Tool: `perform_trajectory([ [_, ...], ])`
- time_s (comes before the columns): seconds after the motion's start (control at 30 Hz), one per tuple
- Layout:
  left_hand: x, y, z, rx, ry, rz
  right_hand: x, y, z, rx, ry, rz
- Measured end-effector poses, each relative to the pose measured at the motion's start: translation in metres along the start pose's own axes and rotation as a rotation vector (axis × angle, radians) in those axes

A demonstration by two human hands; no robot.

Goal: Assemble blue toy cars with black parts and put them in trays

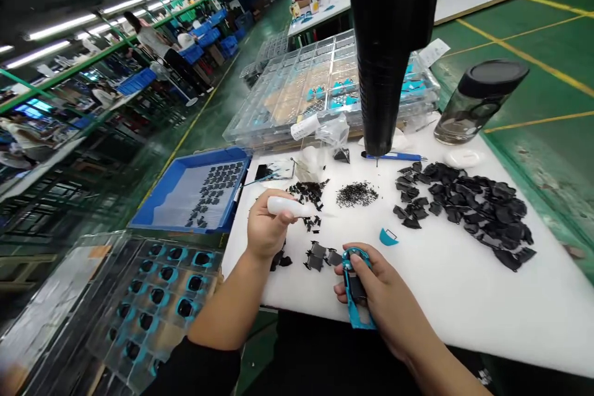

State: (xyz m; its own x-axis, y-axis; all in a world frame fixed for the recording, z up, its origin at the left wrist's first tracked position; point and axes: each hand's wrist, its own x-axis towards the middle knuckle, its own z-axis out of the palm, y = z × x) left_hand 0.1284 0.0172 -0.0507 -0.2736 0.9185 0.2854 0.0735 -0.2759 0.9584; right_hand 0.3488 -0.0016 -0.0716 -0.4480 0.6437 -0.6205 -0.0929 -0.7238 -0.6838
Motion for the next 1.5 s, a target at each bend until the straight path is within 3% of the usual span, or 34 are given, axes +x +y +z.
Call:
perform_trajectory([
  [0.17,-0.020,0.002,0.005,0.013,0.028,0.068,-0.003,0.002,0.006,-0.010,-0.011,-0.066],
  [0.27,-0.025,0.001,0.009,0.201,0.050,0.251,0.000,0.005,0.006,-0.019,-0.034,-0.081],
  [0.5,-0.027,0.002,0.022,0.355,-0.086,0.495,-0.002,0.006,0.006,-0.010,-0.036,-0.107],
  [0.77,-0.030,-0.001,0.022,0.394,-0.230,0.511,-0.001,0.006,0.005,-0.054,-0.052,-0.125],
  [1.5,-0.029,-0.004,0.026,0.415,-0.229,0.545,-0.002,0.006,0.006,-0.028,-0.051,-0.121],
])
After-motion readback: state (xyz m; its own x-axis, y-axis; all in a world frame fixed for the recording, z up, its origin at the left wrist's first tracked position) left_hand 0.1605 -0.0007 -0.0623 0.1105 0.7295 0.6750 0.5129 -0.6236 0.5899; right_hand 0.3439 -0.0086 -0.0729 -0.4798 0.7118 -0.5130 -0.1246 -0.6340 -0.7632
